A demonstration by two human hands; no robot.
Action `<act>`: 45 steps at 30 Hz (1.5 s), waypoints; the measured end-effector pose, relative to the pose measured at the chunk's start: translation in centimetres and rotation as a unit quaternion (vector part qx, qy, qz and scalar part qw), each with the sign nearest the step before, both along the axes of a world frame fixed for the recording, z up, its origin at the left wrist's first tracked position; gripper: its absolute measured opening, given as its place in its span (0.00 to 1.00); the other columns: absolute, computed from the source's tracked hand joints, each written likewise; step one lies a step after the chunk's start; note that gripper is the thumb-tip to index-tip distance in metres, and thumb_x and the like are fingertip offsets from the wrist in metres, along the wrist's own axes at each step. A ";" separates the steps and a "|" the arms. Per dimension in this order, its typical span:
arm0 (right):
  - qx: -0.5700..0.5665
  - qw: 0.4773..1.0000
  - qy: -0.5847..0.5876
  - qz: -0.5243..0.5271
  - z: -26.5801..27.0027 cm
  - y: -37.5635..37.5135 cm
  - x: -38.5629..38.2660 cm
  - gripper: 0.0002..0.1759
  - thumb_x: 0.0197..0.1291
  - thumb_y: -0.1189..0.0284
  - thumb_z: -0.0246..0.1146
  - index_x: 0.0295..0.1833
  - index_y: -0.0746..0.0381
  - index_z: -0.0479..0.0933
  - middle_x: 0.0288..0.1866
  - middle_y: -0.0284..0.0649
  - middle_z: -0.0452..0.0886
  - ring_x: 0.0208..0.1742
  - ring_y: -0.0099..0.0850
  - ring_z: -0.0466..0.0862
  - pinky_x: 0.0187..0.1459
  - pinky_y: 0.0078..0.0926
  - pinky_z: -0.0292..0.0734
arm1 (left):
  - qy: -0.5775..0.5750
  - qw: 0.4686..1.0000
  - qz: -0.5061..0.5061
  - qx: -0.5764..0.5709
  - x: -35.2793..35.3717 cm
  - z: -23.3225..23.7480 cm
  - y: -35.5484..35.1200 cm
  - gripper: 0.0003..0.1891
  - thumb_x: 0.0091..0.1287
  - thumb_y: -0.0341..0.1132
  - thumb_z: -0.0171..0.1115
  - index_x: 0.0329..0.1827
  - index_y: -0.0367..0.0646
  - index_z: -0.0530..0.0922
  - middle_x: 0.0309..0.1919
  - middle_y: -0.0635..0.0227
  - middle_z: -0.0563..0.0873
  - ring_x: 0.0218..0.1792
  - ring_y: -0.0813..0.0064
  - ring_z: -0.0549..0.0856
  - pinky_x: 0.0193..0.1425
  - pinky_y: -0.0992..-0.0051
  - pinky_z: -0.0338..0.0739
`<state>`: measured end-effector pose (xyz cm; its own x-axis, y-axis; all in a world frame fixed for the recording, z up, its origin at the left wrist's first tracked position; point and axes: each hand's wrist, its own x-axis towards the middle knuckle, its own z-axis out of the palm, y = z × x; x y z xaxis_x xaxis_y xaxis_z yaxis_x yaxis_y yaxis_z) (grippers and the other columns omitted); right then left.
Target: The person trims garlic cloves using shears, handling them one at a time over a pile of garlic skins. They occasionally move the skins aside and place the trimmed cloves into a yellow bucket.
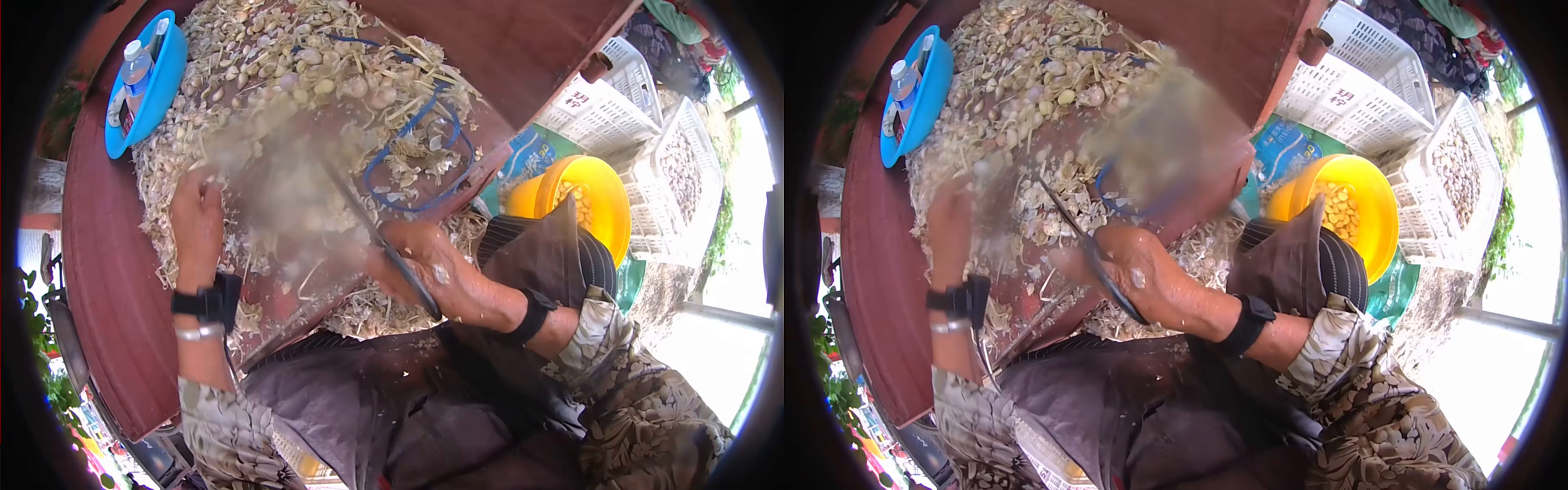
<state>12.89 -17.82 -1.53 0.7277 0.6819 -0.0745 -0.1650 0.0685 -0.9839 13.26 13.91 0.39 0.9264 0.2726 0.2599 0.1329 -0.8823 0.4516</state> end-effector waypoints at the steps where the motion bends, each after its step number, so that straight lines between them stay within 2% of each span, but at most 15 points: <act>1: -0.015 1.000 -0.024 -0.007 0.1 0.1 0.3 0.26 0.66 0.54 0.59 0.30 0.70 0.73 0.22 0.44 0.70 0.24 0.29 0.69 0.28 0.31 0.66 | -0.012 0.997 -0.014 0.081 2.2 -2.1 2.0 0.13 0.62 0.27 0.56 0.49 0.40 0.80 0.37 0.56 0.82 0.39 0.61 0.83 0.44 0.67 0.75; 3: -0.046 0.997 -0.063 -0.022 0.0 0.2 0.3 0.25 0.65 0.56 0.60 0.32 0.71 0.73 0.24 0.48 0.68 0.26 0.32 0.68 0.30 0.34 0.66 | -0.030 0.969 -0.046 0.239 4.9 -4.7 3.9 0.14 0.61 0.27 0.56 0.49 0.41 0.80 0.37 0.53 0.82 0.41 0.53 0.83 0.46 0.63 0.75; 6: -0.043 0.995 -0.077 -0.039 -0.4 0.4 0.3 0.24 0.64 0.58 0.62 0.31 0.71 0.72 0.23 0.51 0.65 0.25 0.32 0.66 0.29 0.36 0.64 | 0.049 0.965 0.037 0.255 5.7 -4.7 2.3 0.14 0.59 0.28 0.57 0.48 0.41 0.80 0.42 0.53 0.82 0.44 0.51 0.82 0.47 0.61 0.75; 9: -0.037 0.995 -0.081 -0.045 -1.0 0.3 0.1 0.24 0.64 0.59 0.63 0.30 0.71 0.71 0.23 0.51 0.63 0.25 0.29 0.64 0.28 0.36 0.63 | 0.072 0.989 0.075 0.100 5.7 -4.9 3.4 0.15 0.59 0.29 0.58 0.50 0.40 0.78 0.45 0.55 0.82 0.44 0.57 0.82 0.45 0.63 0.76; 10: -0.025 0.995 -0.078 -0.052 -1.1 0.4 0.0 0.24 0.64 0.59 0.63 0.29 0.71 0.71 0.22 0.51 0.62 0.25 0.28 0.63 0.28 0.35 0.63 | 0.065 0.991 0.073 -0.088 5.2 -4.6 4.1 0.16 0.61 0.29 0.57 0.52 0.36 0.75 0.49 0.57 0.80 0.44 0.65 0.81 0.40 0.68 0.77; 11: -0.024 0.997 -0.056 -0.049 -0.8 0.3 0.1 0.24 0.64 0.59 0.63 0.29 0.71 0.71 0.22 0.51 0.62 0.26 0.27 0.63 0.28 0.35 0.62 | 0.027 0.941 0.064 -0.330 4.4 -4.2 4.6 0.16 0.62 0.28 0.57 0.53 0.35 0.74 0.48 0.57 0.80 0.43 0.67 0.81 0.39 0.70 0.77; 13: -0.025 0.999 -0.014 -0.037 -0.2 0.0 0.1 0.24 0.64 0.59 0.63 0.29 0.71 0.70 0.22 0.51 0.61 0.26 0.24 0.62 0.28 0.34 0.62 | -0.052 0.670 0.033 -0.740 2.2 -2.1 3.9 0.16 0.64 0.28 0.56 0.54 0.33 0.72 0.48 0.58 0.79 0.42 0.70 0.79 0.36 0.75 0.75; 17: -0.065 0.993 -0.101 -0.022 -0.2 -0.2 0.3 0.23 0.64 0.61 0.62 0.28 0.71 0.70 0.22 0.53 0.65 0.23 0.36 0.67 0.28 0.36 0.65 | -0.036 0.546 -0.055 -0.835 -1.7 -0.6 1.9 0.17 0.72 0.33 0.52 0.61 0.36 0.69 0.49 0.57 0.78 0.43 0.75 0.77 0.40 0.78 0.76; 18: -0.056 0.993 -0.105 -0.022 -0.2 -0.3 0.3 0.22 0.64 0.61 0.61 0.29 0.71 0.70 0.23 0.55 0.68 0.25 0.46 0.70 0.29 0.38 0.66 | -0.050 0.539 -0.036 -0.840 -2.3 -0.6 1.1 0.17 0.74 0.33 0.50 0.62 0.34 0.67 0.51 0.55 0.77 0.39 0.76 0.77 0.36 0.80 0.75; 21: -0.021 0.985 -0.162 -0.058 -1.8 0.1 0.0 0.24 0.62 0.59 0.63 0.28 0.71 0.70 0.23 0.58 0.69 0.26 0.52 0.72 0.29 0.40 0.66 | -0.074 0.517 -0.031 -0.852 -3.6 1.5 -4.1 0.15 0.72 0.27 0.50 0.58 0.31 0.66 0.46 0.54 0.74 0.34 0.77 0.73 0.31 0.81 0.71; 25: -0.103 0.958 -0.250 -0.093 -1.6 0.2 0.0 0.29 0.56 0.52 0.66 0.24 0.71 0.71 0.23 0.60 0.72 0.28 0.58 0.76 0.29 0.45 0.69 | -0.049 0.543 -0.010 -0.838 -5.8 2.6 -8.3 0.17 0.71 0.31 0.50 0.60 0.30 0.67 0.42 0.56 0.76 0.30 0.80 0.72 0.27 0.83 0.68; 29: -0.131 0.928 -0.342 -0.064 -1.3 0.0 -0.8 0.28 0.55 0.51 0.66 0.30 0.69 0.72 0.24 0.57 0.76 0.30 0.56 0.79 0.31 0.45 0.73 | -0.051 0.661 0.009 -0.749 -7.6 3.3 -11.1 0.20 0.73 0.35 0.49 0.62 0.31 0.66 0.38 0.61 0.78 0.28 0.83 0.71 0.26 0.86 0.64; 32: -0.164 0.911 -0.377 -0.028 -1.0 -0.3 -1.3 0.24 0.54 0.55 0.66 0.35 0.68 0.72 0.29 0.54 0.79 0.35 0.52 0.81 0.36 0.45 0.75 | -0.057 0.819 0.019 -0.571 -8.7 3.5 -13.8 0.21 0.74 0.39 0.48 0.62 0.32 0.67 0.34 0.69 0.77 0.26 0.85 0.70 0.26 0.88 0.63; 37: -0.199 0.900 -0.387 -0.019 0.0 -0.9 -1.4 0.23 0.51 0.58 0.67 0.40 0.67 0.71 0.36 0.52 0.79 0.41 0.51 0.81 0.40 0.44 0.75 | -0.105 0.802 0.108 -0.577 -8.3 3.5 -16.0 0.20 0.73 0.41 0.49 0.58 0.33 0.71 0.32 0.71 0.78 0.24 0.84 0.71 0.26 0.86 0.62; 45: -0.220 0.902 -0.372 0.014 -0.4 -1.0 -1.4 0.22 0.53 0.61 0.67 0.44 0.65 0.70 0.36 0.52 0.79 0.41 0.53 0.81 0.40 0.46 0.75 | -0.092 0.789 0.049 -0.606 -8.8 2.3 -15.0 0.20 0.74 0.42 0.49 0.57 0.32 0.72 0.32 0.68 0.80 0.24 0.84 0.71 0.25 0.85 0.61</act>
